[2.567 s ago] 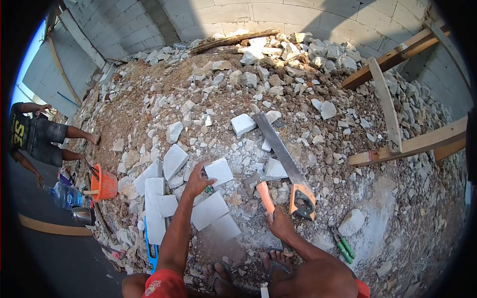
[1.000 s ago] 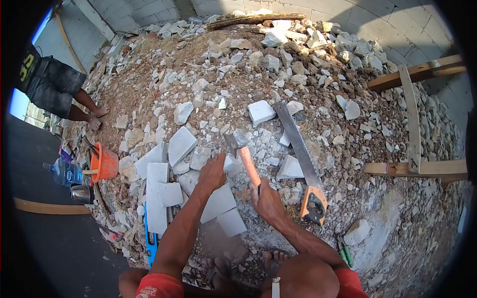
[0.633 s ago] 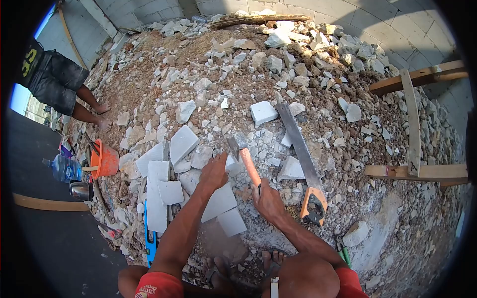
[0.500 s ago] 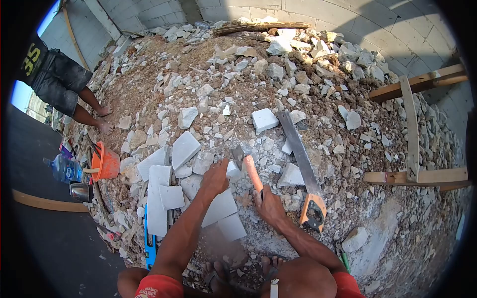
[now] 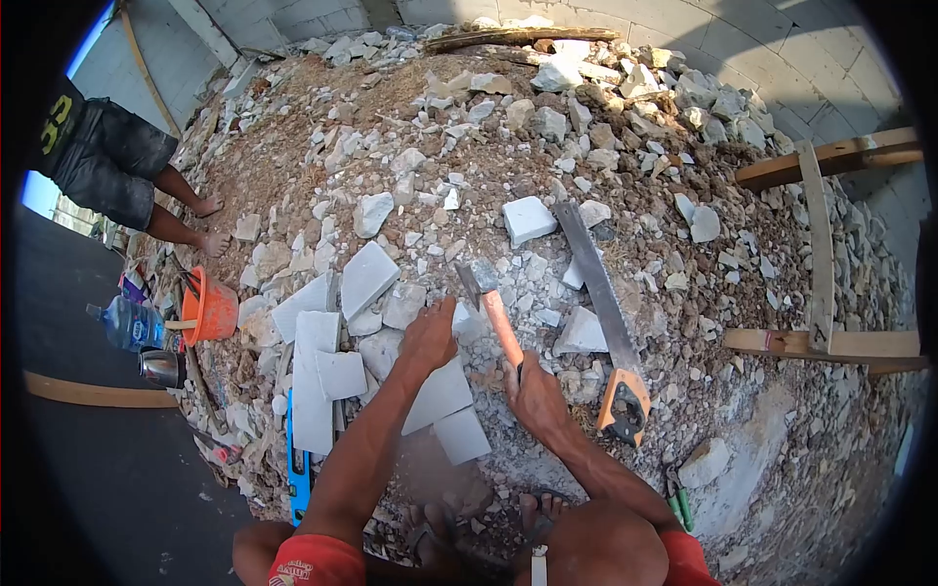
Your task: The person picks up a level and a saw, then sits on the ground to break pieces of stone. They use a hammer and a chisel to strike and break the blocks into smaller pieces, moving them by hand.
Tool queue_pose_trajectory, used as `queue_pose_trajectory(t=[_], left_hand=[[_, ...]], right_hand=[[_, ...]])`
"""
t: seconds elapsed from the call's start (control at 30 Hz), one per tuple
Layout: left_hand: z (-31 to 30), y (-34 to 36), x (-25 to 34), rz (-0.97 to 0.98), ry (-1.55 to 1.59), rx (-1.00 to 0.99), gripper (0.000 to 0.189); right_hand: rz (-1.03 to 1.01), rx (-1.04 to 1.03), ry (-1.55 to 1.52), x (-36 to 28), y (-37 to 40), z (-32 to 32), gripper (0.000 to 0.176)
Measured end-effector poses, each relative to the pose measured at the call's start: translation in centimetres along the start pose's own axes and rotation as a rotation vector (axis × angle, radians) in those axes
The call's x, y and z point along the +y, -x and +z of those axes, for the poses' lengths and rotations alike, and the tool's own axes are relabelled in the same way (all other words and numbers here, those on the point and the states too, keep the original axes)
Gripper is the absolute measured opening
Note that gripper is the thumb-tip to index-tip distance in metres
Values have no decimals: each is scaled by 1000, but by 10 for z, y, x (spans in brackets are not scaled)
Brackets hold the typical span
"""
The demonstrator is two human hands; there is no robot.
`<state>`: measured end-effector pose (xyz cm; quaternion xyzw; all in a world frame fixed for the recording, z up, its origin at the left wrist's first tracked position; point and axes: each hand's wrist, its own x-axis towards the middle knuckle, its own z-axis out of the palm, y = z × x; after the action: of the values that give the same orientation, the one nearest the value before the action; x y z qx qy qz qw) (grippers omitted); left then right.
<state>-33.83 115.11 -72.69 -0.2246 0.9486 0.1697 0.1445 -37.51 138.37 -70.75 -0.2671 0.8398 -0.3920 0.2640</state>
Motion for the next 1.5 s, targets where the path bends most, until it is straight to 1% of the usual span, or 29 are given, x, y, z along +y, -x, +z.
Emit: queue_pose_trajectory(t=[0.03, 0.1, 0.13, 0.2, 0.23, 0.27, 0.33, 0.37, 0.43, 0.47, 0.5, 0.53, 0.6, 0.67, 0.73, 0.77, 0.83, 0.87, 0.97, 1.03, 1.13, 1.17, 1.27, 1.33, 1.4, 1.43, 1.5], left_hand=[[-1, 1, 1, -2, 3, 8, 57], [-5, 2, 5, -33, -24, -17, 58], [-7, -2, 6, -33, -25, -4, 58], [1, 0, 3, -25, -31, 21, 54], [7, 4, -1, -26, -32, -3, 54], [6, 2, -2, -22, -18, -5, 53], [1, 2, 2, -11, 0, 3, 52], [1, 3, 2, -4, -6, 12, 52], [-4, 1, 6, 12, -19, 39, 51], [-6, -2, 8, -21, -13, 13, 57], [-4, 0, 7, -63, -8, -28, 62], [1, 5, 3, -69, -12, -52, 62], [1, 1, 1, -38, 6, -23, 61], [1, 2, 3, -32, 11, -7, 62], [-4, 3, 6, -36, 28, -8, 61], [-8, 2, 9, -32, 25, 10, 61], [-9, 4, 11, -44, -5, -4, 53], [-6, 7, 7, -53, -8, -22, 53], [1, 5, 3, -31, 19, -26, 57], [-3, 3, 5, -22, -4, 11, 51], [1, 0, 3, -32, -25, 23, 52], [8, 1, 0, -18, -31, 65, 53], [10, 1, -3, -3, -27, 51, 55], [5, 1, 1, -6, -22, 46, 54], [1, 2, 4, -14, -22, 45, 51], [-2, -2, 4, -9, -25, 56, 51], [0, 0, 5, -58, -39, -10, 51]], right_hand=[[-8, 0, 5, 4, 0, 5, 30], [66, -45, -13, 5, -5, 9, 29], [54, -39, -10, 10, -7, 8, 29], [146, -73, -75, 0, -3, -4, 29], [87, -28, -82, 5, 0, 0, 29], [100, -33, -82, 5, 3, 1, 29], [68, 20, -52, -1, 2, 0, 33], [71, -16, -36, 8, -1, 8, 33], [65, -18, -27, 17, -4, 14, 30], [64, -33, -20, 12, -9, 9, 27], [92, -34, -52, 9, -9, 4, 28], [111, -47, -62, 8, -4, 5, 28], [77, 9, -58, 5, -5, 0, 31], [67, 11, -50, 7, -5, 3, 33], [40, -17, -37, 19, -8, 16, 33], [49, -24, -27, 14, -11, 11, 33], [46, -19, -31, 12, -17, 3, 32], [76, -31, -42, 10, -11, 3, 32], [69, -22, -25, 12, -9, 6, 31], [41, -4, -16, 14, -11, 7, 30], [72, -33, -52, 22, -21, 13, 34], [69, -33, -58, 19, -18, 10, 33], [87, -44, -70, 10, -7, 7, 32], [48, -24, -1, 8, -9, 7, 31], [29, -29, -24, 14, -12, 9, 32], [58, -45, -24, 19, -14, 9, 32], [84, -50, -41, 14, -14, 2, 32]])
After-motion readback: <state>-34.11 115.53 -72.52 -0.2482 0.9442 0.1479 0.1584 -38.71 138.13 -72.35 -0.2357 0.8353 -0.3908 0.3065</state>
